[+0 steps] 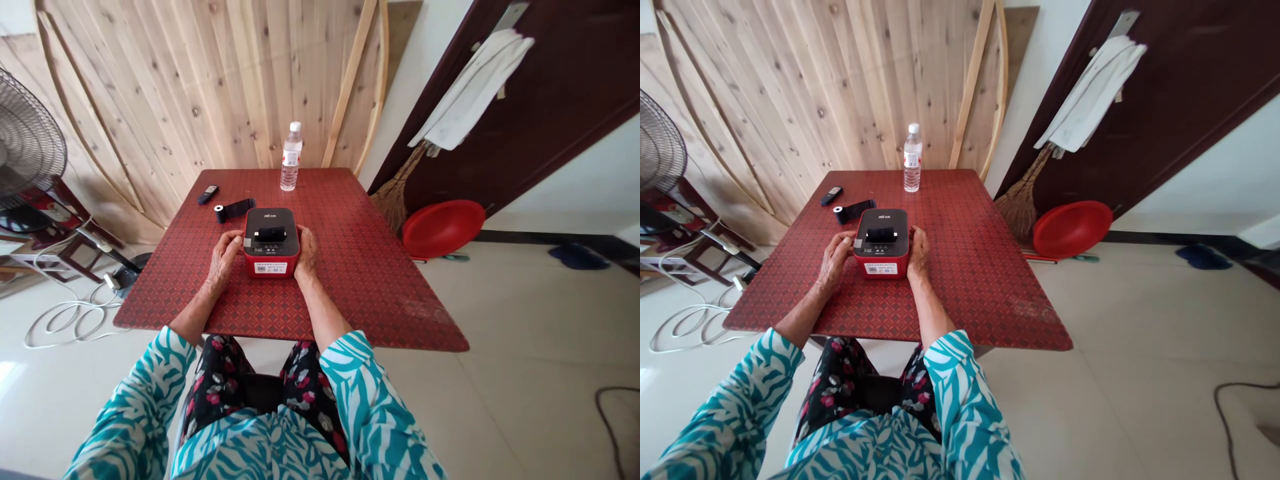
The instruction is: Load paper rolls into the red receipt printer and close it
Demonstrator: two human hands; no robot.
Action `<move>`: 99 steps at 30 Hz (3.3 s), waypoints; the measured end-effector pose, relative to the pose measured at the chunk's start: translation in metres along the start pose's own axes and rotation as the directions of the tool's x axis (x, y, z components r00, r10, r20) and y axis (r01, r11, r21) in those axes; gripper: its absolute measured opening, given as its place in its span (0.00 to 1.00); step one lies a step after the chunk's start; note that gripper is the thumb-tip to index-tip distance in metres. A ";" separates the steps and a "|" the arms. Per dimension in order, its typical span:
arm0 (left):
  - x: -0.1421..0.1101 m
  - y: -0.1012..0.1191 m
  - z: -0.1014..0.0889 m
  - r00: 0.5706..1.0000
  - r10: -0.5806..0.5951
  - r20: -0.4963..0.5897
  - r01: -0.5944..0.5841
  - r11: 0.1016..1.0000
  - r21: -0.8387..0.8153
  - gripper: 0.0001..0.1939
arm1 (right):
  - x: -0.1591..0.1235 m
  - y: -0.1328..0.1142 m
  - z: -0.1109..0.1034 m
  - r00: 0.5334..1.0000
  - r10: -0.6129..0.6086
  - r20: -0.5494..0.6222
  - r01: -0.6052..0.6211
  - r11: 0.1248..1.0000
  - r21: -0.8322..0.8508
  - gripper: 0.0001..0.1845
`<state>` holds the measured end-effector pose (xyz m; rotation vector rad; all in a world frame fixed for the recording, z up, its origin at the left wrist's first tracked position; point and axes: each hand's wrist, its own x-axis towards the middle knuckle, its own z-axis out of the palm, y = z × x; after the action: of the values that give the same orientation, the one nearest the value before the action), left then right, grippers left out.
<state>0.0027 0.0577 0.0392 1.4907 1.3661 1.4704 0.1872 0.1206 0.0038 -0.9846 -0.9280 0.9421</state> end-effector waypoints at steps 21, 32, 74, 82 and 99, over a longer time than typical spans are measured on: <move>0.015 0.022 0.018 0.924 -0.382 -0.011 0.315 0.778 -0.544 0.16 | 0.000 0.009 0.000 0.999 0.006 0.032 -0.006 1.000 0.006 0.22; 0.016 0.026 0.019 0.928 -0.372 -0.023 0.305 0.794 -0.526 0.13 | -0.002 0.006 0.001 1.000 0.015 0.015 -0.015 1.000 0.006 0.22; 0.129 0.049 0.045 0.619 -0.138 0.773 -0.438 0.756 0.486 0.18 | 0.003 0.001 0.000 0.999 0.004 0.037 -0.004 1.000 -0.005 0.23; 0.118 0.050 0.042 0.784 -0.039 0.619 -0.282 0.867 0.412 0.13 | 0.004 0.002 0.000 0.999 0.002 0.032 -0.002 1.000 -0.005 0.22; 0.079 0.086 -0.007 0.961 -0.001 0.277 0.015 0.999 -0.046 0.18 | 0.003 0.002 -0.001 0.998 -0.019 0.062 0.020 1.000 -0.019 0.22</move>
<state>0.0031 0.1075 0.1451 1.5896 1.1591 1.2258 0.1888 0.1234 0.0026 -0.9660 -0.9984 0.9533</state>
